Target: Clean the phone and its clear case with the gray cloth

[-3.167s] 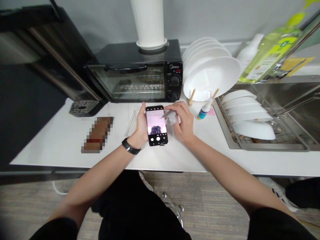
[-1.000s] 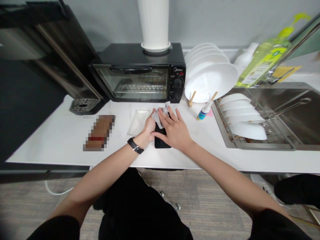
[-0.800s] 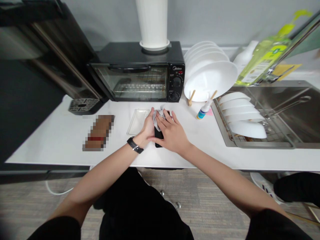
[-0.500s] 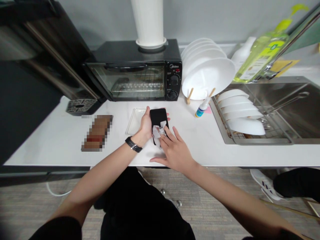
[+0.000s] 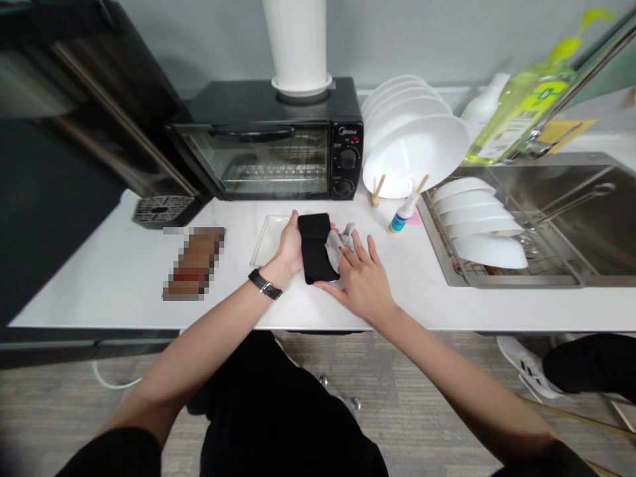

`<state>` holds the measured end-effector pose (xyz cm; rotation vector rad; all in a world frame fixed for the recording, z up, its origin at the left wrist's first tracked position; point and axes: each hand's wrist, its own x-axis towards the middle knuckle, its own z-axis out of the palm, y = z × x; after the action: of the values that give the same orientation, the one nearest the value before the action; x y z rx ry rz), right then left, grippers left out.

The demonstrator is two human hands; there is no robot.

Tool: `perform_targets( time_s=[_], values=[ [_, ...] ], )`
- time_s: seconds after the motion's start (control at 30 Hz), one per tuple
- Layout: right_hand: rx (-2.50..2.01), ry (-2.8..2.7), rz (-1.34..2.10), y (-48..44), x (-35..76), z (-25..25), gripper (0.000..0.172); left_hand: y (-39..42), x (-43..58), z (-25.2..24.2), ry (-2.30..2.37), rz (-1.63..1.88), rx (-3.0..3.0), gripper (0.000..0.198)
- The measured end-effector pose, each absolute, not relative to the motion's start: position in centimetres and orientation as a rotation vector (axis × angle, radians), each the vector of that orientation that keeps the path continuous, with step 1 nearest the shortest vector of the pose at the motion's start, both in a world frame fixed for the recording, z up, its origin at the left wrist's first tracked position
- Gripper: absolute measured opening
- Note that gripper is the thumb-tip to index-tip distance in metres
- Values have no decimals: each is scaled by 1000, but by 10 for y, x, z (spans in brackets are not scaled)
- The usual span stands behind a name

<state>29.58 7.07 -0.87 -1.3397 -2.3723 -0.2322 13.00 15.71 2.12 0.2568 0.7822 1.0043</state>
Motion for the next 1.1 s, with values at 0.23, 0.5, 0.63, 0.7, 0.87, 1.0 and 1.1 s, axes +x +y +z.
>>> perform_targets(
  time_s=[0.23, 0.5, 0.63, 0.7, 0.87, 1.0, 1.1],
  values=[
    [-1303, -2371, -182, 93, 284, 2, 81, 157, 132, 10, 906, 1036, 337, 65],
    [-1171, -2397, -59, 114, 259, 11, 90, 157, 133, 7, 956, 1126, 496, 61],
    [-1149, -2417, -58, 98, 255, 9, 89, 156, 133, 11, 808, 1022, 317, 69],
    [-1156, -2420, -67, 85, 256, 6, 84, 154, 132, 14, 763, 977, 240, 62],
    [-1155, -2477, -94, 45, 265, -5, 73, 151, 130, 23, 794, 1021, 263, 66],
    [-1221, -2483, -133, 23, 275, -12, 65, 151, 129, 27, 816, 1019, 291, 67],
    [-1303, -2435, -154, 21, 281, -13, 68, 151, 129, 28, 809, 999, 296, 69]
  ],
)
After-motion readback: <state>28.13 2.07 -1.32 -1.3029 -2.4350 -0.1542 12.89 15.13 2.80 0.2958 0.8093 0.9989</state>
